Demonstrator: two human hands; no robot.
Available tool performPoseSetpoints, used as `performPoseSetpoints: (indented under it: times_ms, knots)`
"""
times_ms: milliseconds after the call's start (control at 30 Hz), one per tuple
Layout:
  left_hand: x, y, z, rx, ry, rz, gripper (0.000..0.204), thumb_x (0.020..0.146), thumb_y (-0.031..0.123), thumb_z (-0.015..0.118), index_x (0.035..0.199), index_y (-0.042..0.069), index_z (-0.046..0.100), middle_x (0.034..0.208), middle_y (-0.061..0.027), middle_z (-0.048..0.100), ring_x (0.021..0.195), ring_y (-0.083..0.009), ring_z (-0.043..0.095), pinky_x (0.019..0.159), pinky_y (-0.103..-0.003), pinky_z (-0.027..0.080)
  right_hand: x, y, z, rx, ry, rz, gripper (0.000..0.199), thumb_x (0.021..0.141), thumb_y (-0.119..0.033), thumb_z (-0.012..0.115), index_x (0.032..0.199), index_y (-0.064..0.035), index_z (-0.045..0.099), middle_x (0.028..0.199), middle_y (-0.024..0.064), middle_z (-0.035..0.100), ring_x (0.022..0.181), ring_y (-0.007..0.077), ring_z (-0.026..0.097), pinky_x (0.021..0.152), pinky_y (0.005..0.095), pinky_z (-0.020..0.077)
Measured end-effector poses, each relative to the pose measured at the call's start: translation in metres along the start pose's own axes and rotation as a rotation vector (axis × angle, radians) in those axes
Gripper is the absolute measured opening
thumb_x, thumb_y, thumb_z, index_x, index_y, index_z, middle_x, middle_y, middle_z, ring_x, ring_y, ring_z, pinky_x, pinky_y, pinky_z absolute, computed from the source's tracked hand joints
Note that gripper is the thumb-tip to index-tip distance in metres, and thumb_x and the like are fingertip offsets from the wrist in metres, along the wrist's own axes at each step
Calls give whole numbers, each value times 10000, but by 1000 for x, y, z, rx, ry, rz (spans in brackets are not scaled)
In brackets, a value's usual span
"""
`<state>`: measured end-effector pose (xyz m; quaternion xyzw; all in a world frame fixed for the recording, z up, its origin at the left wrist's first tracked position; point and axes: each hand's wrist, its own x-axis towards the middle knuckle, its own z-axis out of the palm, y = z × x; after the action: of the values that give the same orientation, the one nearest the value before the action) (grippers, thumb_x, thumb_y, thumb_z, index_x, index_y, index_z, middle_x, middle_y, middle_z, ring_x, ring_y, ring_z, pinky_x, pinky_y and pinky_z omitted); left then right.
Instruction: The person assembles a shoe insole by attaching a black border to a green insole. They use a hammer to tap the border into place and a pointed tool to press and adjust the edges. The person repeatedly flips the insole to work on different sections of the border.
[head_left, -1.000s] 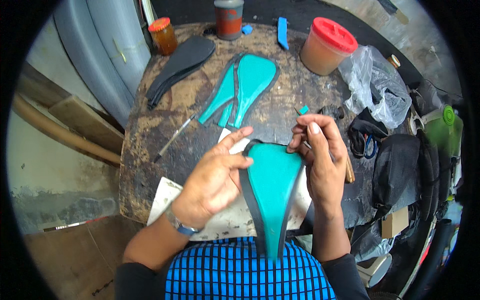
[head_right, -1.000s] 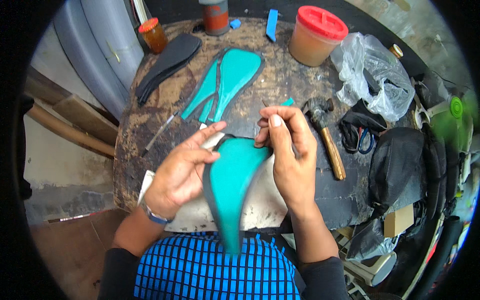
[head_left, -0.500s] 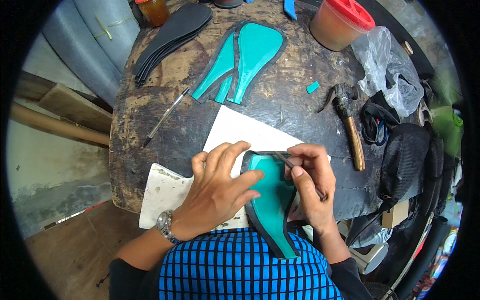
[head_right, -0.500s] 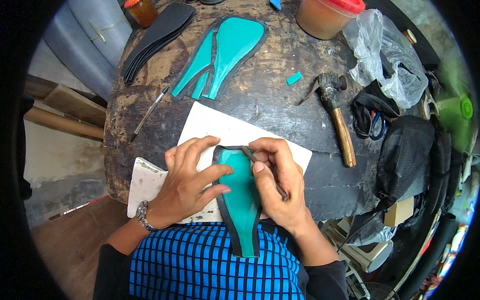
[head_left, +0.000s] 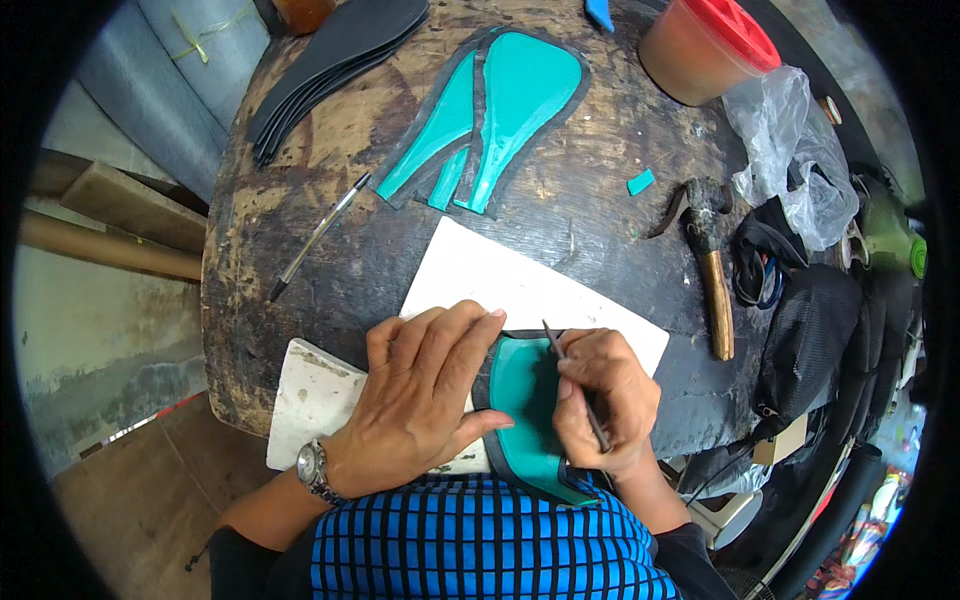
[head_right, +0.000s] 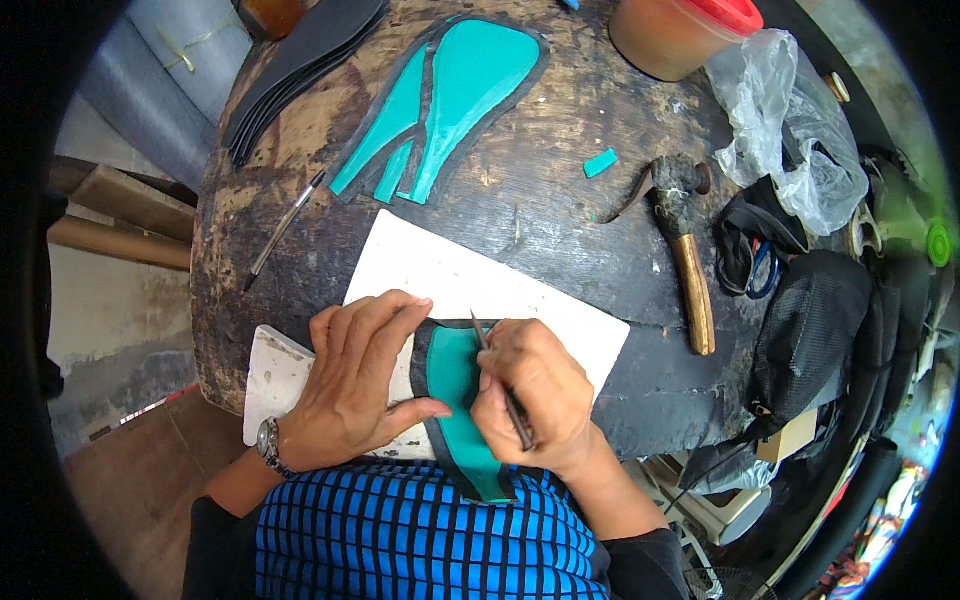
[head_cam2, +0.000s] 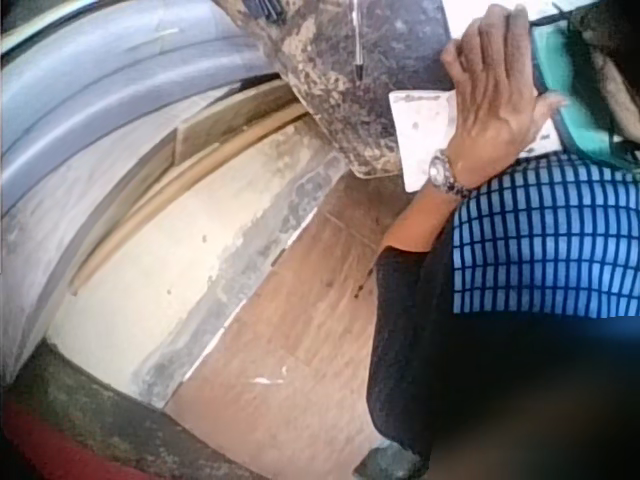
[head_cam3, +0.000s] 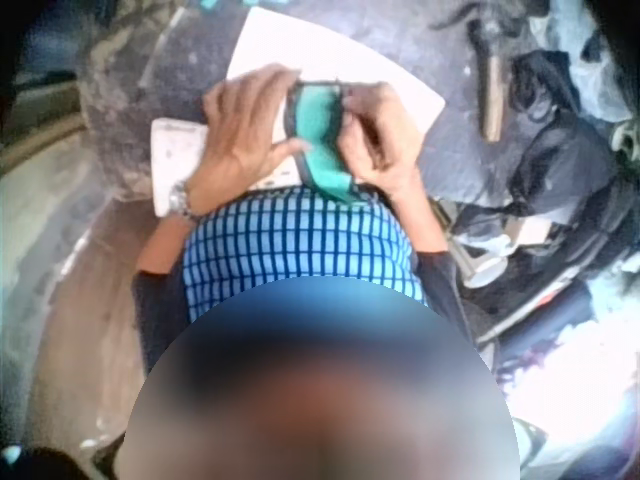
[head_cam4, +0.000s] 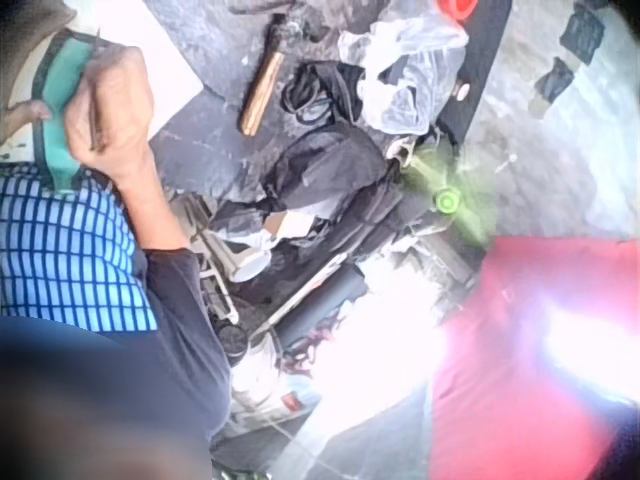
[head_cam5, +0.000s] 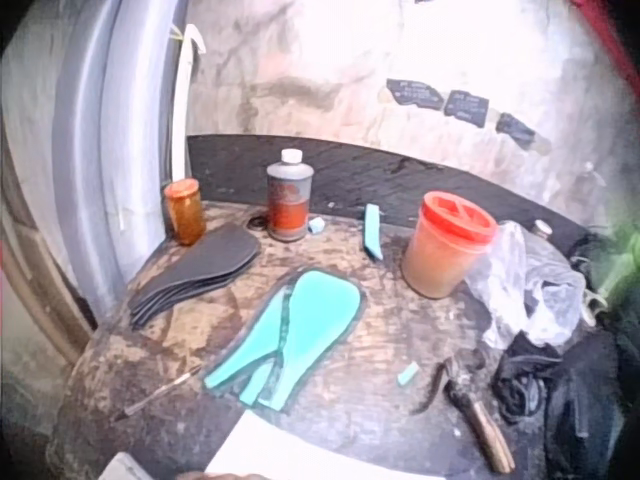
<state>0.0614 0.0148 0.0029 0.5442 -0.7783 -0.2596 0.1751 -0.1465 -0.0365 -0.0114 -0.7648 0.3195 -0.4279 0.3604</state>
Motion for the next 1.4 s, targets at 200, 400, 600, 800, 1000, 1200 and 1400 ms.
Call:
performPoseSetpoints:
  times_ms: [200, 400, 600, 800, 1000, 1200, 1400]
  knots:
    - [0, -2, -1, 8, -2, -33, 869, 740, 483, 826, 1396, 46, 459, 1288, -153, 396, 1195, -313, 415, 1026, -507, 259, 6, 0, 2, -59, -144, -142, 234, 634, 116, 597, 861, 65, 570, 773, 168, 532, 662, 294, 563, 763, 487, 547]
    - [2, -2, -4, -46, -12, -59, 805, 751, 426, 827, 1370, 50, 477, 1296, -157, 406, 1224, -326, 398, 1016, -511, 274, 6, 2, 4, -102, -185, -167, 239, 626, 102, 623, 859, 66, 582, 775, 168, 542, 659, 296, 559, 760, 478, 532]
    - [2, -1, -4, -60, -19, -76, 752, 768, 393, 821, 1341, 40, 488, 1311, -167, 404, 1256, -340, 381, 1012, -516, 278, 8, 0, 3, -146, -247, -193, 238, 620, 86, 649, 850, 67, 587, 775, 169, 553, 654, 302, 558, 752, 465, 522]
    - [2, -1, -4, -61, -19, -81, 751, 772, 386, 819, 1340, 32, 480, 1310, -166, 402, 1249, -338, 382, 1014, -515, 273, 9, -2, 3, -173, -226, -159, 237, 633, 12, 737, 808, 23, 577, 793, 131, 560, 711, 262, 582, 810, 455, 519]
    - [2, -2, -3, -65, 5, -74, 755, 760, 360, 830, 1336, 25, 474, 1315, -169, 402, 1256, -337, 380, 1014, -516, 270, 9, -1, 4, -190, -247, -172, 240, 634, 9, 742, 811, 16, 580, 799, 125, 564, 720, 256, 585, 821, 454, 511]
    - [1, -2, -2, -72, 27, -69, 770, 740, 345, 844, 1322, 8, 469, 1320, -171, 404, 1262, -336, 384, 1015, -512, 272, 10, -2, 4, -206, -281, -163, 226, 635, 2, 738, 797, 10, 581, 800, 114, 562, 721, 250, 583, 826, 449, 503]
    - [0, -2, -1, -72, 46, -63, 764, 736, 346, 846, 1313, 10, 477, 1314, -167, 411, 1258, -329, 391, 1017, -505, 274, 9, -1, 4, -202, -263, -182, 203, 658, 0, 731, 792, -8, 579, 809, 112, 569, 717, 237, 577, 815, 452, 499]
